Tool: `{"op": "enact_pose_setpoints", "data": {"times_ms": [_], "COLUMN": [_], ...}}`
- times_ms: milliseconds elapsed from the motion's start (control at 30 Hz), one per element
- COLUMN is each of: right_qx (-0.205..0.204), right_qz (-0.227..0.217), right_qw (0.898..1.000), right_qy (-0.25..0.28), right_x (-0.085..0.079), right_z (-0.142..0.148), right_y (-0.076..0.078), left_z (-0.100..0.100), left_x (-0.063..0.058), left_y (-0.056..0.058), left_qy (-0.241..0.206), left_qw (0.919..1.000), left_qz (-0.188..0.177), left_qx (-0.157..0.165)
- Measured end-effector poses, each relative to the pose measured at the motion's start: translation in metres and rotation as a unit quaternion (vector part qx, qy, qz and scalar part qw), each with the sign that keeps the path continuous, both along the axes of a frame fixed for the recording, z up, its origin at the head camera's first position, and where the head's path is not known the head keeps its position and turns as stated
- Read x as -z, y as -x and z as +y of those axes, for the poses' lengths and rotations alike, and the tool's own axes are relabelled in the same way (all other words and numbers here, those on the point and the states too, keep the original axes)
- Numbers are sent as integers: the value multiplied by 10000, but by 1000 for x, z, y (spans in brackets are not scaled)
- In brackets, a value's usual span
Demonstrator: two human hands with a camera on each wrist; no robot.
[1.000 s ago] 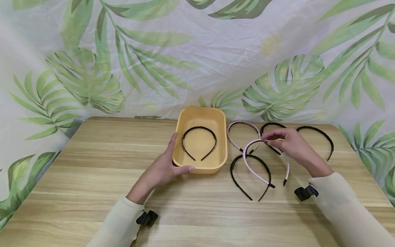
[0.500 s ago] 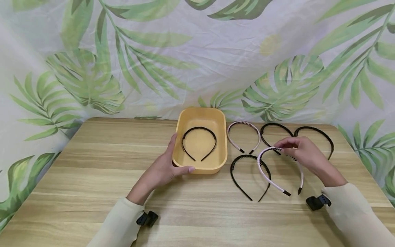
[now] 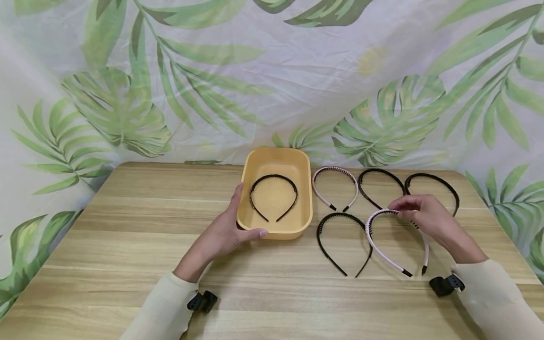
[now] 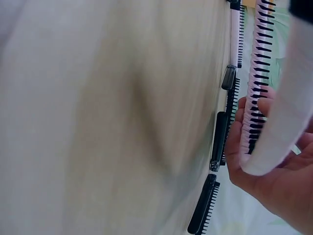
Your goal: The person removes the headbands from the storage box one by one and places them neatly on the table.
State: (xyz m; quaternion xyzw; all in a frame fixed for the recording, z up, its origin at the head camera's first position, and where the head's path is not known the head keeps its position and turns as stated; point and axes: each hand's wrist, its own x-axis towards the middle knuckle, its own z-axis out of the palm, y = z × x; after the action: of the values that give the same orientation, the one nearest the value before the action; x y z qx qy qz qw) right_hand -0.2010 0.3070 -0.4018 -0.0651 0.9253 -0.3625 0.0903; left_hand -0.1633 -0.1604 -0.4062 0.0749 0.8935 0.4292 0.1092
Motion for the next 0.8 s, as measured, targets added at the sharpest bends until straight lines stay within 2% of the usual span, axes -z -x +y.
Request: {"op": "enact_pose_setpoints", "data": {"times_ms": [233,800], "right_qx": [46,185], "right_qz": [22,-104], "right_qw": [9999,9996], "right_qy": [-141,-164], "right_x": [1,5], "right_z": [7,9], "right_y": [-2,-2], "left_z": [0,-1], "left_x": [1,3], "left_y": [0,0], "left_qy": [-56,-27], "left_qw": [9999,10000], "left_qz": [-93,-21], "left_qx": [-38,9]}}
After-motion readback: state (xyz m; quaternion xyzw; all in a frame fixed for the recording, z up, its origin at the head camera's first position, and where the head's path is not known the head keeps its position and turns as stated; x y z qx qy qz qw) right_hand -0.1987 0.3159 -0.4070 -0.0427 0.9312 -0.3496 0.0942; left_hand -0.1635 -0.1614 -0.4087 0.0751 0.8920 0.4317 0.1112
